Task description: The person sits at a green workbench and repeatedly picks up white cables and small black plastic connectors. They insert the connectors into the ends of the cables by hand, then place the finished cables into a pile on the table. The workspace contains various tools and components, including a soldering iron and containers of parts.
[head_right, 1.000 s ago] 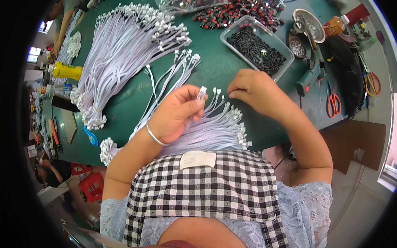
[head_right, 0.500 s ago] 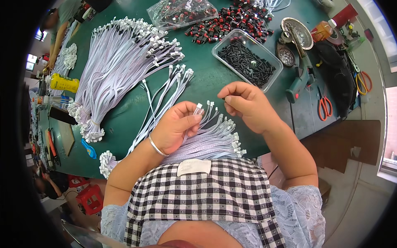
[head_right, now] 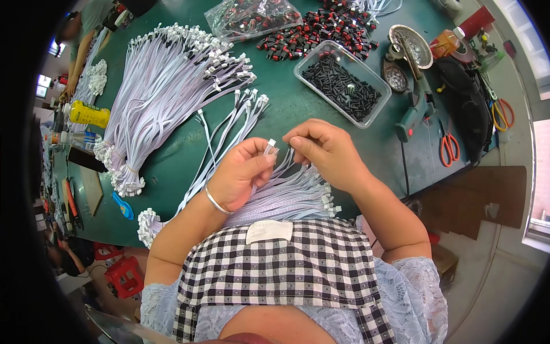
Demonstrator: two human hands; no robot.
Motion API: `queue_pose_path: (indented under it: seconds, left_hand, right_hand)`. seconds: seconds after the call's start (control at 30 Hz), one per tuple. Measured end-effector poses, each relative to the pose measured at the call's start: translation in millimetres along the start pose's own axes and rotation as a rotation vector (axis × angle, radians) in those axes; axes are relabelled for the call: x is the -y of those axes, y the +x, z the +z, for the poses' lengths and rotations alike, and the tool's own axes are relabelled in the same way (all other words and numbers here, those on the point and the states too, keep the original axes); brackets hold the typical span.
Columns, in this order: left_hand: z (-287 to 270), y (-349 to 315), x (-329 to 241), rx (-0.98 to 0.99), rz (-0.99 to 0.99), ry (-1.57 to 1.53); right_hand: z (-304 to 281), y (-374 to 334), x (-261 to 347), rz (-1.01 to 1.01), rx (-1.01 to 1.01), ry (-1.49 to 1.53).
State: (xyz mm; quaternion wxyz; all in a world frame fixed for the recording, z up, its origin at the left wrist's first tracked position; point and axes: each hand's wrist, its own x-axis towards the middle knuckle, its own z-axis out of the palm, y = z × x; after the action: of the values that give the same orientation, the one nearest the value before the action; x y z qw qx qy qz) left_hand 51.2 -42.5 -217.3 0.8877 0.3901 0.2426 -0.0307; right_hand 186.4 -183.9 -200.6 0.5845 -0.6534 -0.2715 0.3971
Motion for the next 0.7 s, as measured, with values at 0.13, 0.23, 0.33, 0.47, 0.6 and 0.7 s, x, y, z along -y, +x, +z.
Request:
queue_pose_path:
  seconds: [0.13, 0.23, 0.33, 0.47, 0.6, 0.7]
  left_hand:
    - [0.9, 0.2, 0.0, -0.007, -0.001, -0.003]
    - [0.7, -0.6, 0.0, 0.004, 0.012, -0.004]
    - [-2.0, -0.2, 0.0, 0.02, 0.016, 0.015]
    - [-1.3, -0.5, -0.1, 0.02, 0.016, 0.019]
    - [-0.7, -0.8, -0.5, 0.028, 0.026, 0.023]
    - [-1.1, -0.8, -0.4, 0.027, 0.034, 0.028]
  right_hand:
    - [2.1, 0.6, -1.2, 0.044, 0.017, 0.09]
    - [5.6, 0.5, -4.5, 0.027, -0.01, 0.135]
    - [5.0, 0.9, -7.8, 0.011, -0.024, 0.141]
    - [5.6, 1.3, -8.2, -0.011, -0.042, 0.153]
    - [7.3, 1.0, -7.7, -0.015, -0.029, 0.149]
    - [7.4, 0.3, -6.8, -0.003, -0.005, 0.133]
